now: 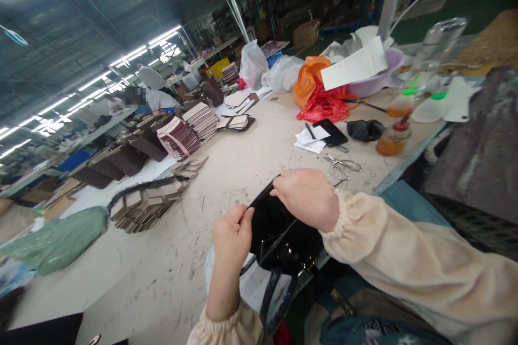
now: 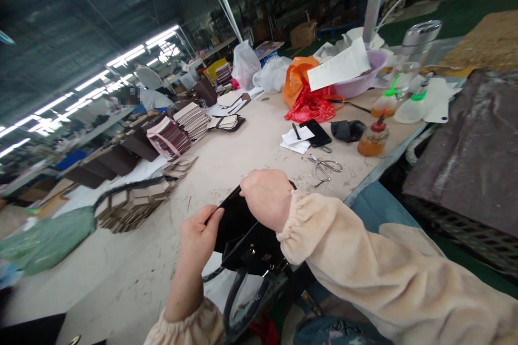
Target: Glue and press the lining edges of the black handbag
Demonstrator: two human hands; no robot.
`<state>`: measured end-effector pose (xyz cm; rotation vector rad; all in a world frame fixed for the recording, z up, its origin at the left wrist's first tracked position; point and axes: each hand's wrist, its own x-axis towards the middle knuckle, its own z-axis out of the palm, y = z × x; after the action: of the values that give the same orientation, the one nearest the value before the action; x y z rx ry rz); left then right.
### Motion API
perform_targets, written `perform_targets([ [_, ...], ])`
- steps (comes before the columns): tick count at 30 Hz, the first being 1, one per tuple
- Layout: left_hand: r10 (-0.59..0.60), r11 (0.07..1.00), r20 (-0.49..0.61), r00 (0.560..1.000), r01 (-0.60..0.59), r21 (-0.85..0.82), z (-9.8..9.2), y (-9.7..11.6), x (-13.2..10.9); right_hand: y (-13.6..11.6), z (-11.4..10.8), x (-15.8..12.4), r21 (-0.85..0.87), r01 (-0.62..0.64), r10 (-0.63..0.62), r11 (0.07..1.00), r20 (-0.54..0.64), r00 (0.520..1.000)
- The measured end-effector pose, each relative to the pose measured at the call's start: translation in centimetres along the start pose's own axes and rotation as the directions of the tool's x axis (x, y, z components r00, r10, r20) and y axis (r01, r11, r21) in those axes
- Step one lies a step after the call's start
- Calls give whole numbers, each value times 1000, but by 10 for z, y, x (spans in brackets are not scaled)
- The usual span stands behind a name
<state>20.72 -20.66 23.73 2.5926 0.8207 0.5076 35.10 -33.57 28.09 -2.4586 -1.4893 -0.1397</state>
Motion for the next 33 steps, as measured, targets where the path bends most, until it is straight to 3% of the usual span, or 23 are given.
perform_targets([
  [23, 13, 1000, 23, 1000, -13, -22, 0, 6, -7, 4, 7, 4, -35, -17, 15, 999, -60, 998],
  [33, 12, 1000, 40, 999, -11, -17, -1, 6, -9, 3, 3, 3, -10, -34, 34, 999, -31, 999],
])
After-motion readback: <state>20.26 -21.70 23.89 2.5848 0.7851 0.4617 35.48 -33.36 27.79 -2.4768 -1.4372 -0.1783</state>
